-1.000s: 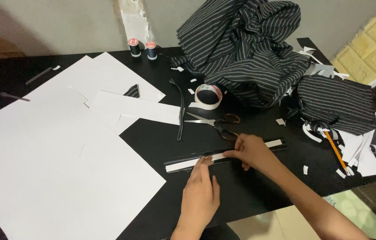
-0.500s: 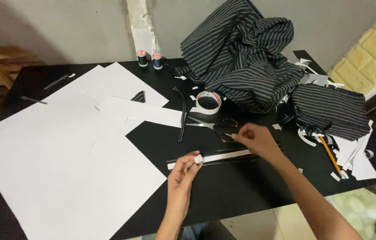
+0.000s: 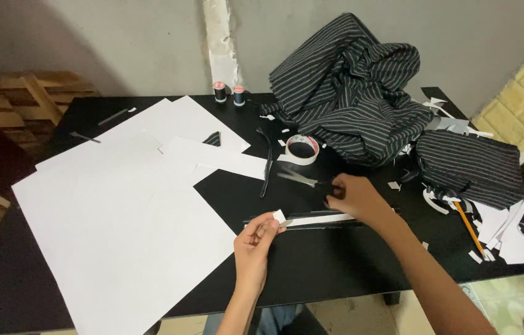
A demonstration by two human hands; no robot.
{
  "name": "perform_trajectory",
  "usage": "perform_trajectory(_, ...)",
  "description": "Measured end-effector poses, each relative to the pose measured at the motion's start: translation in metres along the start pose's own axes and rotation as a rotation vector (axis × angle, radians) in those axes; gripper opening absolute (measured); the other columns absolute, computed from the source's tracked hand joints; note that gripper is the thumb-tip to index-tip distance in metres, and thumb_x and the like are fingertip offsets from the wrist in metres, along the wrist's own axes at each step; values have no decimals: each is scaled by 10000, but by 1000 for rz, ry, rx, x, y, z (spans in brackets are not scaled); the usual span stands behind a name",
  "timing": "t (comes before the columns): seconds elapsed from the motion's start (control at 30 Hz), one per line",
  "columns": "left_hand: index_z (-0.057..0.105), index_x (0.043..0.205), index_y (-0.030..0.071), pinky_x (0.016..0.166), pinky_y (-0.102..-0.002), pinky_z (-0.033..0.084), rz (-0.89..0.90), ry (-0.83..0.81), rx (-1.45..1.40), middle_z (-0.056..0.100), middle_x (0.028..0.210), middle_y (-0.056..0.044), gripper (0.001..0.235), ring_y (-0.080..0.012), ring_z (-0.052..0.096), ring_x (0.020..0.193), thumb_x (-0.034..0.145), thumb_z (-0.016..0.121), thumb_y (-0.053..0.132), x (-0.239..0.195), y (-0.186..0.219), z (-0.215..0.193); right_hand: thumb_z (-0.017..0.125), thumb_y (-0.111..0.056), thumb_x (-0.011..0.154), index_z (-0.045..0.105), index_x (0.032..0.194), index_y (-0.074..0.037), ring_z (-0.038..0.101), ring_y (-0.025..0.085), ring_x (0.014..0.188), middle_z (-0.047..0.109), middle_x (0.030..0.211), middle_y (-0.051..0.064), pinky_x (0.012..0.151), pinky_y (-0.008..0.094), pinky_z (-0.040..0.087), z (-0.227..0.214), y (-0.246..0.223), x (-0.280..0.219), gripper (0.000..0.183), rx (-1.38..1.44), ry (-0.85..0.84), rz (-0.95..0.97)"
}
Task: Cutting strips of paper and applying double-sided adhesive tape to them on a work surface.
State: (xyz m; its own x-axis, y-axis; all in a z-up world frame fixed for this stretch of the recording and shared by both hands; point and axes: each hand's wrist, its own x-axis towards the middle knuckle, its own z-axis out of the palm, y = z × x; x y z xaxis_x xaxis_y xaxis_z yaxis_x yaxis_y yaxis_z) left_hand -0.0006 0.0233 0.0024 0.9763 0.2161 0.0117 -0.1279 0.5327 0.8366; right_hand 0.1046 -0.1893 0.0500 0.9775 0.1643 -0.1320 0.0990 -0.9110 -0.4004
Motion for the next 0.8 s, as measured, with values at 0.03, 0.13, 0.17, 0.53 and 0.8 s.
perform_trajectory(0.03, 701, 1019, -30, 845, -320, 595, -3, 21, -3, 676, 803, -119, 244, -203, 678, 792, 801, 676, 75, 0, 2, 0, 694, -327, 723, 627, 1089, -90, 645, 165, 860, 688, 955, 37, 769, 285, 486, 4, 8, -7, 440, 70, 81, -13)
perform_trajectory(0.13, 567, 1206, -18, 847, -353, 602, 8, -18, -21, 639, 769, -89, 430, -183, 655, 778, 800, 664, 89, -1, 8, 1, 747, -320, 721, 665, 1024, -97, 600, 124, 616, 696, 760, 30, 562, 253, 443, -8, -7, -49, 385, 290, 141, 68)
perform_trajectory(0.17, 431, 1377, 6, 849, -365, 598, 15, -74, -32, 606, 770, -55, 618, -147, 623, 776, 806, 651, 98, -3, 9, 0, 743, -273, 747, 682, 1013, -66, 539, 131, 496, 678, 689, 73, 416, 248, 397, -14, -18, -68, 343, 441, 112, 166)
perform_trajectory(0.53, 698, 928, -13, 867, -372, 604, -170, 13, -103, 603, 682, -74, 170, -163, 645, 711, 805, 677, 102, -27, 35, 41, 743, -355, 689, 699, 931, -93, 605, 146, 701, 668, 759, 45, 678, 284, 476, 2, 21, -67, 360, 468, 95, 60)
perform_trajectory(0.8, 688, 872, -54, 941, -383, 576, -271, 77, -229, 659, 741, -123, 109, -174, 653, 755, 814, 657, 33, -32, 57, 52, 749, -206, 798, 665, 769, -48, 543, 166, 620, 596, 676, 66, 631, 292, 389, 40, -25, -132, 182, 768, -265, 178)
